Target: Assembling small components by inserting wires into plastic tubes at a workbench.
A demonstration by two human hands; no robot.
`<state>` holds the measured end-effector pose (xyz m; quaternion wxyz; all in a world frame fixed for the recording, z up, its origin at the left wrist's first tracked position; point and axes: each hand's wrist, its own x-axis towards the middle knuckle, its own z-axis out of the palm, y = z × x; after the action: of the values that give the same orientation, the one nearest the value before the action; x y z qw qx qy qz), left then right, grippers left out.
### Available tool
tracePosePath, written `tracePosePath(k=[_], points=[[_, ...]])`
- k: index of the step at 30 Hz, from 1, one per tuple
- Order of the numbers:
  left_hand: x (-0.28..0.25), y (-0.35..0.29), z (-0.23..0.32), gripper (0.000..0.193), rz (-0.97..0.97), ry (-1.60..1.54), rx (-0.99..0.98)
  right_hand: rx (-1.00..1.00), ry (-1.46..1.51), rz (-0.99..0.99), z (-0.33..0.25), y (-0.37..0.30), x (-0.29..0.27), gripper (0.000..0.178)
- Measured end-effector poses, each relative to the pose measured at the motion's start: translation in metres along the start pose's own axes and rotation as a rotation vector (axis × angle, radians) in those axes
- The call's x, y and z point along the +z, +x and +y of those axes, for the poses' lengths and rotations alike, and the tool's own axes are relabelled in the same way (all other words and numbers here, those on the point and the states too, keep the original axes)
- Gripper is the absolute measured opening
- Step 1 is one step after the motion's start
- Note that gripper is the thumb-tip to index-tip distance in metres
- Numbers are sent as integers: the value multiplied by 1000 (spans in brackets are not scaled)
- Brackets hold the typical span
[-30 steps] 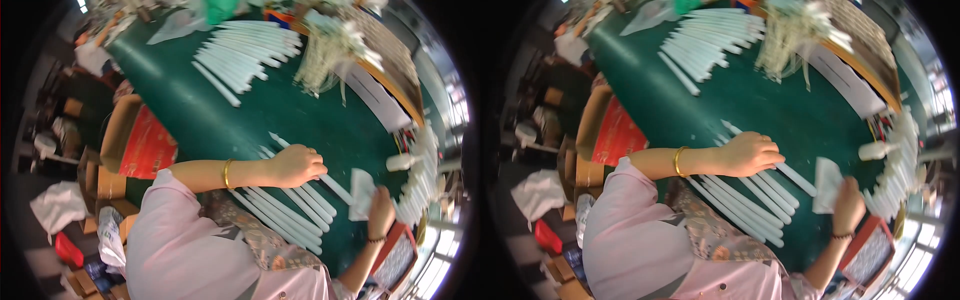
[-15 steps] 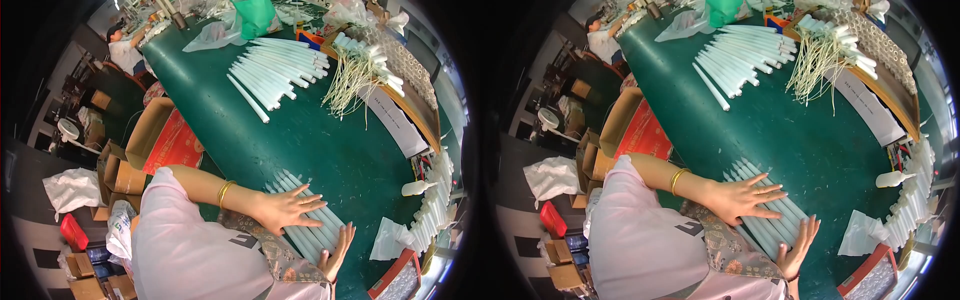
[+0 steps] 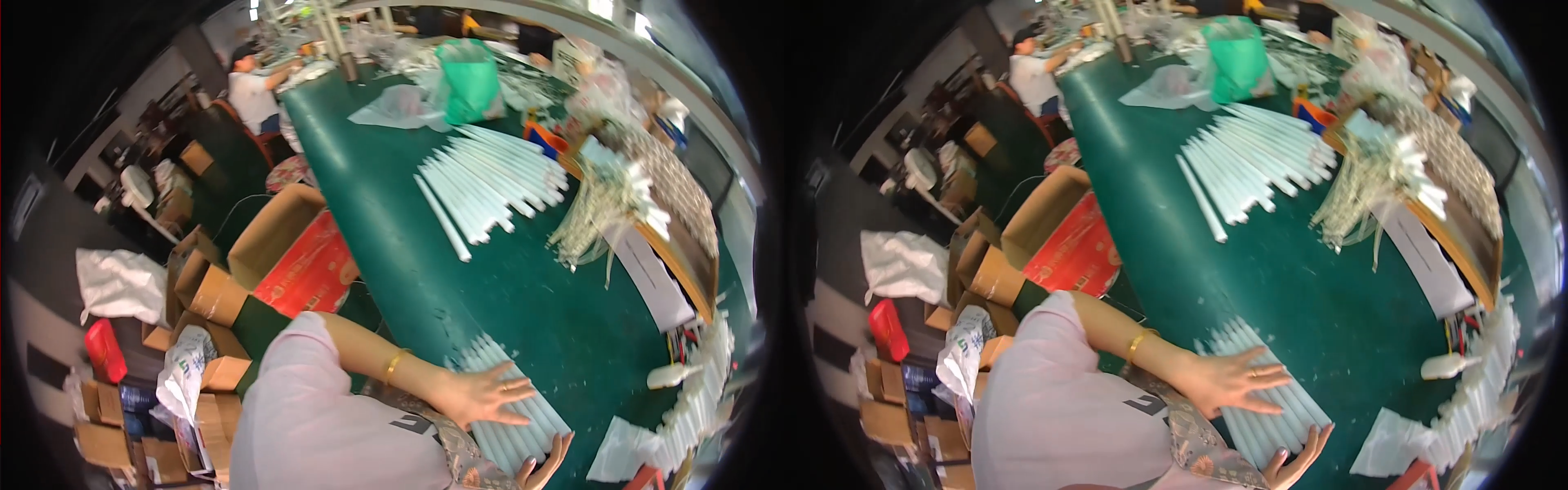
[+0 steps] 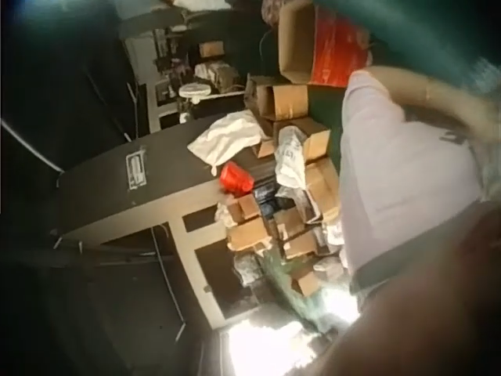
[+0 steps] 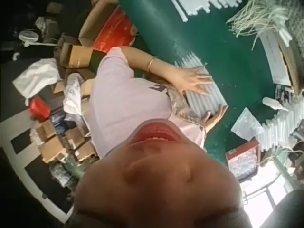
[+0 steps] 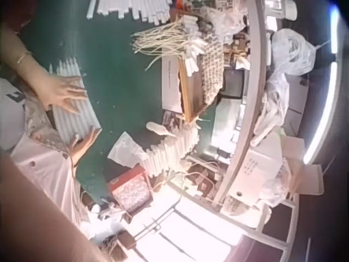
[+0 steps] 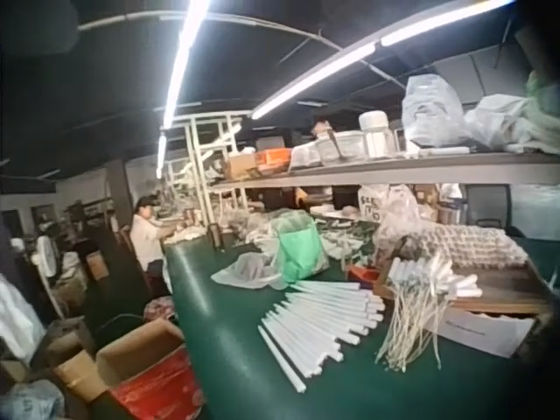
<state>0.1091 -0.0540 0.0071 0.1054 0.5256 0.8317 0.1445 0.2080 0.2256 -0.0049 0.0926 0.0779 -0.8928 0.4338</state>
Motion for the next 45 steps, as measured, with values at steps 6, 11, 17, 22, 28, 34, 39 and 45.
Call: tracePosePath(k=[6, 11, 17, 22, 28, 34, 39, 45], points=[[-22, 32, -23, 98, 120, 158, -24, -137, -213, -53, -22, 43, 2, 68], [-3, 59, -45, 78, 292, 246, -57, -24, 117, 110, 6, 56, -14, 55], [-28, 42, -68, 51, 236, 91, -51, 251, 305, 335, 50, 58, -35, 37], [-115, -32, -153, 39, 536, 282, -112, 254, 366, 273, 50, 66, -37, 26], [-162, -118, -299, 62, 453, 461, -538, 196, 145, 198, 71, 65, -26, 13], [-157, -97, -365, 69, 274, 324, -678, 302, 149, 158, 72, 62, -34, 13], [-129, -94, -364, 93, 407, 312, -785, 294, 102, 126, 74, 61, -35, 14], [-103, -108, -348, 99, 675, 317, -835, 271, 40, 120, 67, 66, -36, 13]])
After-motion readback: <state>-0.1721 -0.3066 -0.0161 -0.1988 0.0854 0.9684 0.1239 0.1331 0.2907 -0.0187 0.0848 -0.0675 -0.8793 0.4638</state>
